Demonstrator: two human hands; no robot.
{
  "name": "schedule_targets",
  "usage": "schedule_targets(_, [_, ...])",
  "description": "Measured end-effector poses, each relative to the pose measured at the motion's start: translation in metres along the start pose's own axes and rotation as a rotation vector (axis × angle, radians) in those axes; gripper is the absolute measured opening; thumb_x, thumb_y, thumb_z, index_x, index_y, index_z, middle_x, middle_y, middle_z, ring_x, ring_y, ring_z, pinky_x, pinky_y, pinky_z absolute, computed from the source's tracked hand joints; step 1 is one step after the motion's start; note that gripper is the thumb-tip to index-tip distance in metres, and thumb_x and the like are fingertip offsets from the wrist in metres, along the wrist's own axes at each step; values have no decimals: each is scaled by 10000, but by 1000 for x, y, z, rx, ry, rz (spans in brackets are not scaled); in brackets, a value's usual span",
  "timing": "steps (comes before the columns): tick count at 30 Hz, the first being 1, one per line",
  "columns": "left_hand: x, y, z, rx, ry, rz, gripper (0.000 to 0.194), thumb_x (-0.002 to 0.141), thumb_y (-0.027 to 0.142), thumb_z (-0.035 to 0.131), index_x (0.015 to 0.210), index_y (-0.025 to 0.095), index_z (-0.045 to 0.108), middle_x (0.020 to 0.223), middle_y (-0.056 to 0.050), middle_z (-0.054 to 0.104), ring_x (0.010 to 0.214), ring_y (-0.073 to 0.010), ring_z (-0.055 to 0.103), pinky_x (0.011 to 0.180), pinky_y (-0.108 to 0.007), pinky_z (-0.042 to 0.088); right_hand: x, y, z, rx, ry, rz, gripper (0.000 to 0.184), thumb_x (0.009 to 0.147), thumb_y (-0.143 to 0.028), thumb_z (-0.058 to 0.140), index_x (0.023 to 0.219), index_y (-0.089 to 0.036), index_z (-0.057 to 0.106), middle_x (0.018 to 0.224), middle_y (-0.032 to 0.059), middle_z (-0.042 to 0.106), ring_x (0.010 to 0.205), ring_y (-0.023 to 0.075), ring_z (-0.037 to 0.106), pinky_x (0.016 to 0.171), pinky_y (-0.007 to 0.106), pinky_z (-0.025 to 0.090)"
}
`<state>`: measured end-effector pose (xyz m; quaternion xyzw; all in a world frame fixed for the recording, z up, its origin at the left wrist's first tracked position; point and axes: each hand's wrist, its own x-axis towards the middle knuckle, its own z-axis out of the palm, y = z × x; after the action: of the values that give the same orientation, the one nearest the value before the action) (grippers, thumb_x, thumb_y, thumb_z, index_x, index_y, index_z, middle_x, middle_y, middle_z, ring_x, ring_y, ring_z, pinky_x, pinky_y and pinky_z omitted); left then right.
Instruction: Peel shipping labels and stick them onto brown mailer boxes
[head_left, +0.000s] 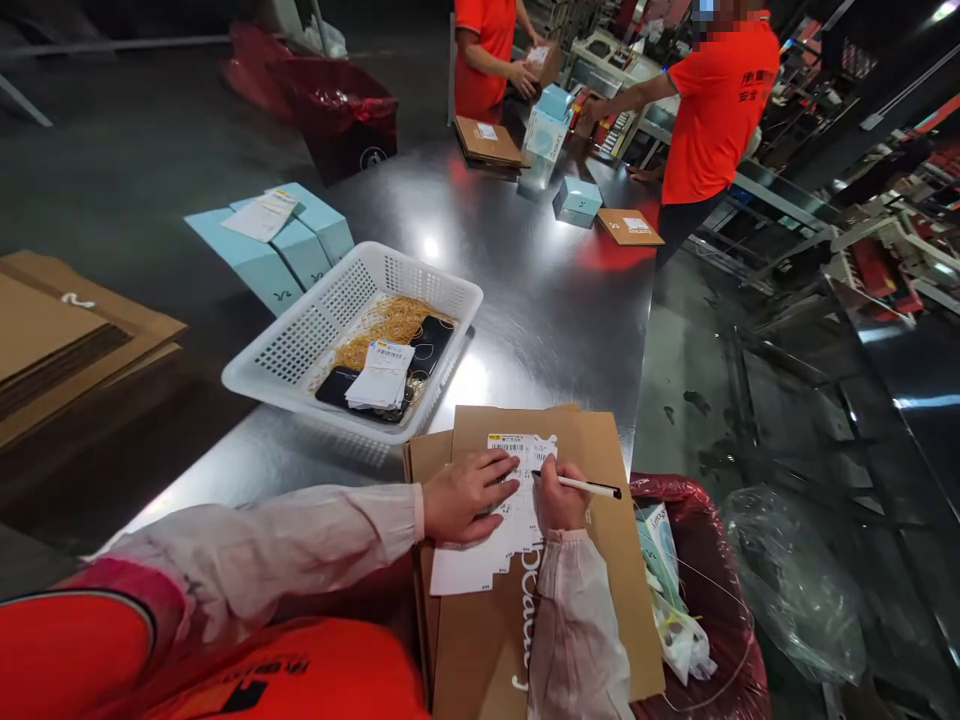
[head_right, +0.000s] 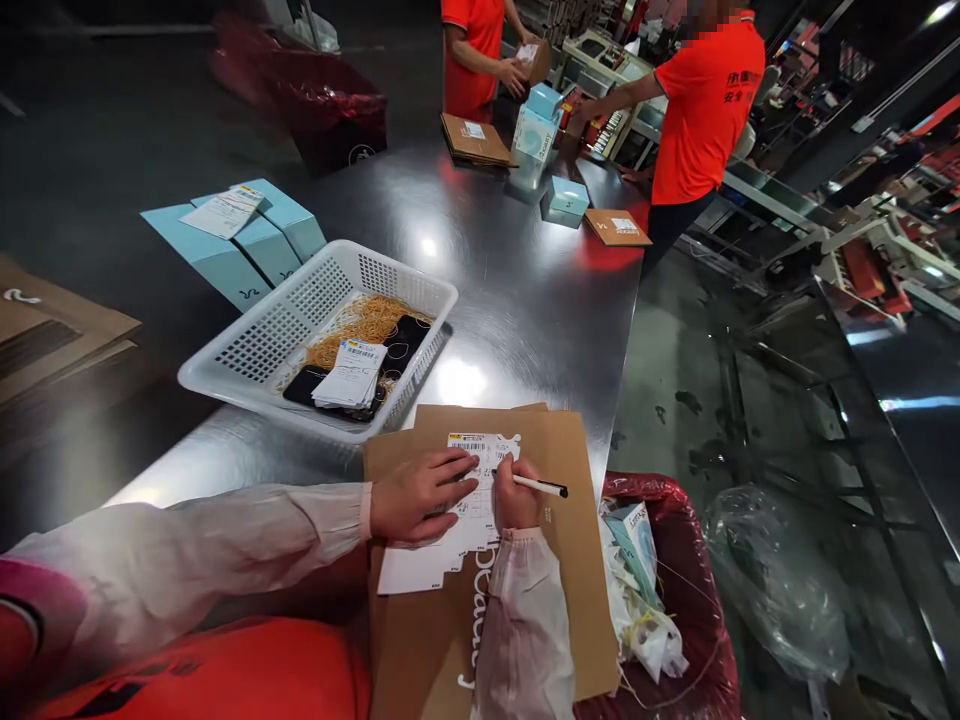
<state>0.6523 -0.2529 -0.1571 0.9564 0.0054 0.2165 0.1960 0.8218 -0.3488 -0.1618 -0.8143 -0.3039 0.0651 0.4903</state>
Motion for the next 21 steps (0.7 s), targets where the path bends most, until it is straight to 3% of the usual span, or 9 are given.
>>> schedule_targets(6, [-1, -1, 2, -6, -10, -10, 439, 843, 360, 550, 1206, 117, 593, 1357, -208, 517, 1247, -353, 453, 991, -525, 453, 2, -10, -5, 17, -50, -10, 459, 756, -481, 536, 425, -230, 341, 397, -58, 363, 437, 96, 332, 472, 258, 318])
schedule_targets(10, [0, 0, 0, -8, -11, -1, 433, 841, 353, 555, 1197, 111, 592, 1356, -208, 517, 1246, -355, 452, 991, -521, 453, 9, -13, -14, 230, -32, 107, 490, 696, -505, 608, 428, -231, 302, 365, -71, 333, 378, 79, 319, 408, 244, 297])
schedule_targets(13, [1, 1, -3, -42, -25, -21, 417, 831, 338, 573, 1190, 128, 586, 1349, -195, 521, 1254, -344, 447, 1011, -511, 441, 8, -15, -24, 404, 32, 196, 407, 711, -583, 609, 619, -194, 529, 420, -61, 474, 360, 92, 394, 381, 232, 310])
schedule_targets(15, [2, 1, -4, -64, -26, -66, 500, 808, 338, 600, 1257, 128, 537, 1377, -204, 489, 1287, -352, 410, 1035, -523, 417, -2, -18, -29, 415, 52, 193, 512, 761, -598, 575, 1013, -154, 620, 666, 15, 672, 486, 132, 559, 442, 243, 400])
schedule_targets(17, [2, 2, -1, -71, -6, -131, 687, 771, 359, 634, 1374, 110, 420, 1450, -237, 389, 1356, -381, 314, 1066, -563, 365, -19, -20, -30, 327, 52, 164, 609, 845, -569, 509, 1298, -162, 510, 955, 89, 720, 713, 180, 664, 587, 291, 492])
schedule_targets(19, [2, 1, 3, -70, 16, -181, 847, 734, 387, 659, 1446, 95, 306, 1500, -262, 293, 1395, -407, 230, 1084, -603, 307, -36, -21, -28, 142, 38, 79, 556, 904, -529, 454, 1331, -178, 513, 1068, 112, 705, 887, 218, 668, 745, 352, 510])
schedule_targets(21, [3, 1, 7, -66, 21, -190, 886, 721, 406, 664, 1460, 100, 281, 1509, -261, 277, 1396, -412, 225, 1093, -610, 278, -46, -19, -25, -76, 29, -76, 506, 900, -518, 484, 1255, -174, 595, 1067, 126, 704, 958, 248, 638, 846, 395, 481])
